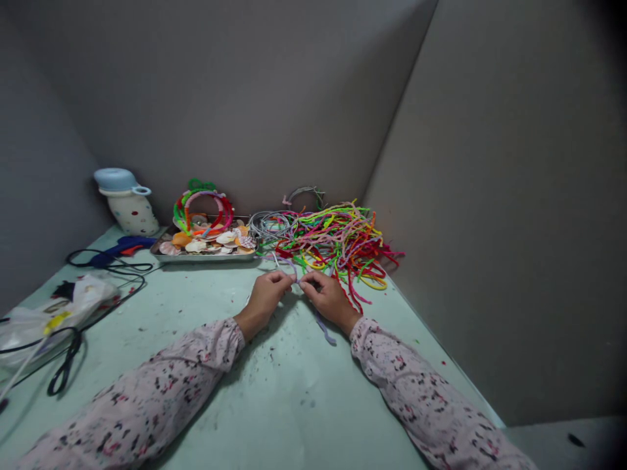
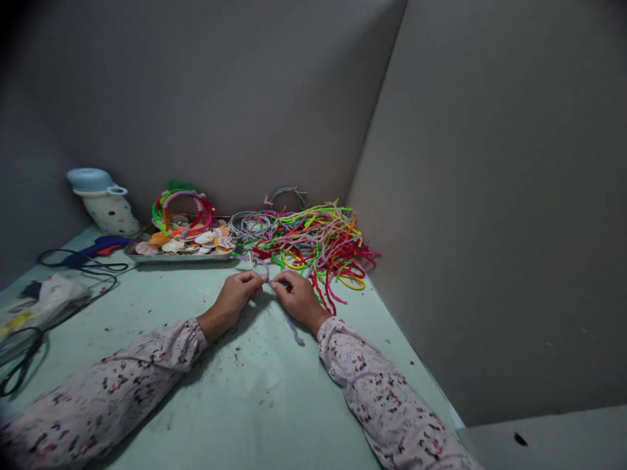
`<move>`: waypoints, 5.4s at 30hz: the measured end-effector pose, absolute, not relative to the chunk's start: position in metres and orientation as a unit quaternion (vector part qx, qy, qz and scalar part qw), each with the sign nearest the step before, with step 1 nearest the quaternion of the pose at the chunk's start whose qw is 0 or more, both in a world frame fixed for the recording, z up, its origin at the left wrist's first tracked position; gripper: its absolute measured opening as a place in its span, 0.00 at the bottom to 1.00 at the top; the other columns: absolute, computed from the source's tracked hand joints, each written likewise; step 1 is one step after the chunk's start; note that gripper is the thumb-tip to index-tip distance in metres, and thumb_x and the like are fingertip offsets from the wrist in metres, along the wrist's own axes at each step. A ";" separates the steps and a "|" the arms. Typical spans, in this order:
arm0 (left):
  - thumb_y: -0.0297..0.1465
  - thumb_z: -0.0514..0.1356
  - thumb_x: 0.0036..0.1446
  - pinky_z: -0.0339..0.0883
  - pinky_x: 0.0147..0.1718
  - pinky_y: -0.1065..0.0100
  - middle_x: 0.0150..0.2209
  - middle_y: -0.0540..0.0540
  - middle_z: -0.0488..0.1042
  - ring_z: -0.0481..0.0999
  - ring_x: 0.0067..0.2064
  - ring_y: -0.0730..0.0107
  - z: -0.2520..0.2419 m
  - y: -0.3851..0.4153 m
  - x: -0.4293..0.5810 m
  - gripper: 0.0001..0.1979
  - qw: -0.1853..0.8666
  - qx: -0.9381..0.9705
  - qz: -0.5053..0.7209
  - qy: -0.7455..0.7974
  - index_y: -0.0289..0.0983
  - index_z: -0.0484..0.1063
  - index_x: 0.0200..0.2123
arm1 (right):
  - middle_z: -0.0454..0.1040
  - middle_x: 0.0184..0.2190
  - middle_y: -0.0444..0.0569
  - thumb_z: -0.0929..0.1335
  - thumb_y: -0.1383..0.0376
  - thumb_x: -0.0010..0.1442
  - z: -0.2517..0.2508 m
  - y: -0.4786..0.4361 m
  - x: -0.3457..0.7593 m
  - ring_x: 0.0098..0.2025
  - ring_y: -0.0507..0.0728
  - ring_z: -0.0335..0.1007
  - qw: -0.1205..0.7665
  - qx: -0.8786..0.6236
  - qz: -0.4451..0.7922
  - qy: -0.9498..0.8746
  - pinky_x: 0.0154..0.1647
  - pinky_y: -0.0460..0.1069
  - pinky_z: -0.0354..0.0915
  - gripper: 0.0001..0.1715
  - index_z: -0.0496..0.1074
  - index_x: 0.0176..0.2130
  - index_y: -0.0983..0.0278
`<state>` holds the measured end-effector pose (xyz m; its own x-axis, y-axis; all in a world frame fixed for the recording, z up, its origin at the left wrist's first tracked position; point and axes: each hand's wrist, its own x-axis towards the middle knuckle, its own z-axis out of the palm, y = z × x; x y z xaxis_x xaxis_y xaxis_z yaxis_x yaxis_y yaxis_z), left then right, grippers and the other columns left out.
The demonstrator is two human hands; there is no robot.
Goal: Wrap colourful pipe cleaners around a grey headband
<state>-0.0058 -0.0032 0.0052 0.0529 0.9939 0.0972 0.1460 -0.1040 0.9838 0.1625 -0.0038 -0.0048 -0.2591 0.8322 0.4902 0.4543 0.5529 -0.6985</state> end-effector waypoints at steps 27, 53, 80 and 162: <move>0.41 0.60 0.50 0.52 0.25 0.72 0.18 0.54 0.63 0.60 0.23 0.76 0.004 -0.001 -0.005 0.17 0.464 0.570 0.474 0.485 0.34 0.67 0.19 | 0.73 0.32 0.46 0.65 0.63 0.60 -0.005 -0.003 0.163 0.36 0.55 0.67 0.442 -0.414 0.230 -0.762 0.39 0.49 0.62 0.08 0.73 0.35 0.63; 0.43 0.60 0.50 0.53 0.24 0.72 0.19 0.52 0.67 0.62 0.23 0.74 -0.001 -0.004 -0.002 0.17 0.410 0.655 0.435 0.463 0.34 0.73 0.22 | 0.72 0.38 0.47 0.65 0.62 0.60 -0.011 0.007 0.166 0.45 0.56 0.67 0.514 -0.376 0.277 -0.720 0.51 0.53 0.61 0.08 0.73 0.36 0.61; 0.42 0.62 0.49 0.54 0.25 0.72 0.21 0.51 0.68 0.61 0.24 0.74 0.001 -0.004 -0.001 0.16 0.446 0.625 0.462 0.444 0.34 0.71 0.23 | 0.71 0.41 0.48 0.69 0.62 0.58 -0.008 0.002 0.166 0.49 0.57 0.67 0.540 -0.341 0.236 -0.733 0.55 0.55 0.60 0.06 0.73 0.37 0.60; 0.39 0.65 0.47 0.51 0.23 0.72 0.21 0.53 0.66 0.61 0.22 0.78 0.002 0.002 -0.002 0.15 0.614 0.459 0.503 0.399 0.34 0.67 0.23 | 0.71 0.37 0.47 0.64 0.64 0.62 -0.007 0.002 0.164 0.43 0.56 0.67 0.519 -0.366 0.229 -0.737 0.49 0.52 0.61 0.05 0.70 0.35 0.61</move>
<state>-0.0019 0.0020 0.0016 0.1760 0.9840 -0.0280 -0.2520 0.0725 0.9650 0.1645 0.0017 -0.0071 -0.1923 0.7783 0.5977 0.3019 0.6265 -0.7186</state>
